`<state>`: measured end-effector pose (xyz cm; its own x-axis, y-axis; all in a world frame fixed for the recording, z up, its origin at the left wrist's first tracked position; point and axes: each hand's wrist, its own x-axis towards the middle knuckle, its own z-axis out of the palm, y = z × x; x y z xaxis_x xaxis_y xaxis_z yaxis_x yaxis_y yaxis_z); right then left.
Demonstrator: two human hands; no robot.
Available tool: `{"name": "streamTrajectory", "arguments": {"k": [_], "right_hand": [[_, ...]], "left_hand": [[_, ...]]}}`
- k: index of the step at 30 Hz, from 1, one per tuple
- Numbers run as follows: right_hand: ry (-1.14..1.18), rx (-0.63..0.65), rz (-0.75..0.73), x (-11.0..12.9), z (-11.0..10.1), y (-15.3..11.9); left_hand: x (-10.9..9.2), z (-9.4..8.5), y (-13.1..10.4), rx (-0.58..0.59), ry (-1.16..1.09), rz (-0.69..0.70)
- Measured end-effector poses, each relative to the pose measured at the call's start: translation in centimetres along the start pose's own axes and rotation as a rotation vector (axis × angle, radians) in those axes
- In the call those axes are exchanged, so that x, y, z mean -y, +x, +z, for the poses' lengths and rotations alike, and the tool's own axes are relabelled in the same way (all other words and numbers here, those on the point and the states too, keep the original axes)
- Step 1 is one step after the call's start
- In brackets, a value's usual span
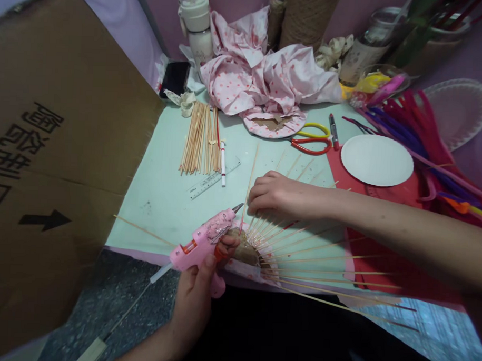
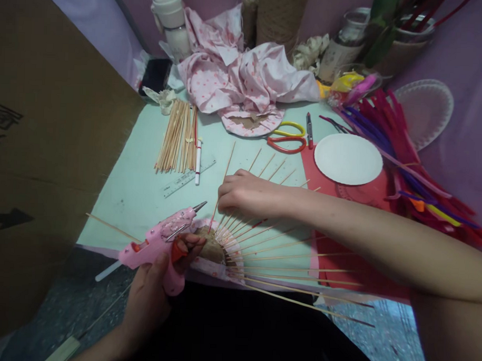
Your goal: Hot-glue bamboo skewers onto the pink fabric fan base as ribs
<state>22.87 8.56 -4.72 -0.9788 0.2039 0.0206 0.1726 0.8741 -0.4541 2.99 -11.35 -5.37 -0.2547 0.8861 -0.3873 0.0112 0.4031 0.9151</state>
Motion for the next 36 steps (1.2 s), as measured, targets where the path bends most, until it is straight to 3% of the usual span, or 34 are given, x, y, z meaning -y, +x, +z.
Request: {"name": "streamTrajectory", "arguments": {"k": [4, 9, 16, 36], "right_hand": [[0.021, -0.029, 0.053, 0.0, -0.1, -0.2], [-0.034, 0.025, 0.146, 0.4, 0.2, 0.7], [-0.056, 0.11, 0.206, 0.7, 0.0, 1.6], [0.039, 0.191, 0.302, 0.7, -0.5, 2.5]], "left_hand": [[0.0, 0.0, 0.0, 0.05, -0.144, 0.022], [0.2, 0.0, 0.0, 0.024, -0.28, -0.002], [-0.5, 0.4, 0.1, 0.006, -0.2, 0.013], [0.2, 0.6, 0.2, -0.047, -0.465, -0.046]]}}
